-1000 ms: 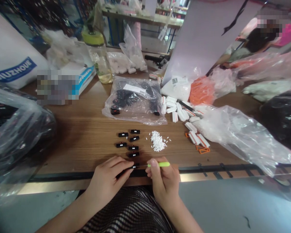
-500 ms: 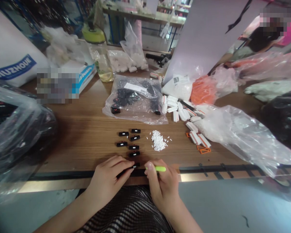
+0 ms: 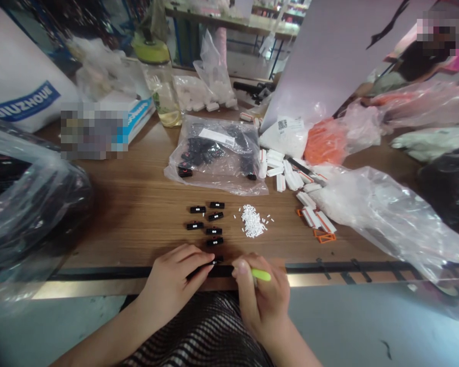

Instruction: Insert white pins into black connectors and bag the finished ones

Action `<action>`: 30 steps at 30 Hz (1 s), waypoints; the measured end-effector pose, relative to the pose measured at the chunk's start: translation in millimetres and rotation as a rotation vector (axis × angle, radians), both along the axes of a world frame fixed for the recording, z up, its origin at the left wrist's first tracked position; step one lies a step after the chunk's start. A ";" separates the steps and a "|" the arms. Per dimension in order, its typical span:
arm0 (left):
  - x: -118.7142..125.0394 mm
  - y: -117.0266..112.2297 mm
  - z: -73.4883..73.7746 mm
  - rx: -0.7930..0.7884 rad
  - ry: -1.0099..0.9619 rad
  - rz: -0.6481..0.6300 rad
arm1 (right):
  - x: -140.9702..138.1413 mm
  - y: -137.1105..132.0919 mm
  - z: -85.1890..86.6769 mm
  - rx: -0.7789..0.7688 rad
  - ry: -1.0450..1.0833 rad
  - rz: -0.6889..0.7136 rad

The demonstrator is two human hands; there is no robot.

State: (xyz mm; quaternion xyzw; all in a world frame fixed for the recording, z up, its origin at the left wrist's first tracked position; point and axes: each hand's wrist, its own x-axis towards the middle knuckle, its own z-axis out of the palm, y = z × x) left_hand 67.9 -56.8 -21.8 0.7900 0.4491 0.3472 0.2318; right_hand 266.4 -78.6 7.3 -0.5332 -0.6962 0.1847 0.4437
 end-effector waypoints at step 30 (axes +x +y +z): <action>-1.3 -0.4 1.1 -0.047 0.019 -0.016 | -5.0 6.1 6.4 -0.109 -0.114 0.066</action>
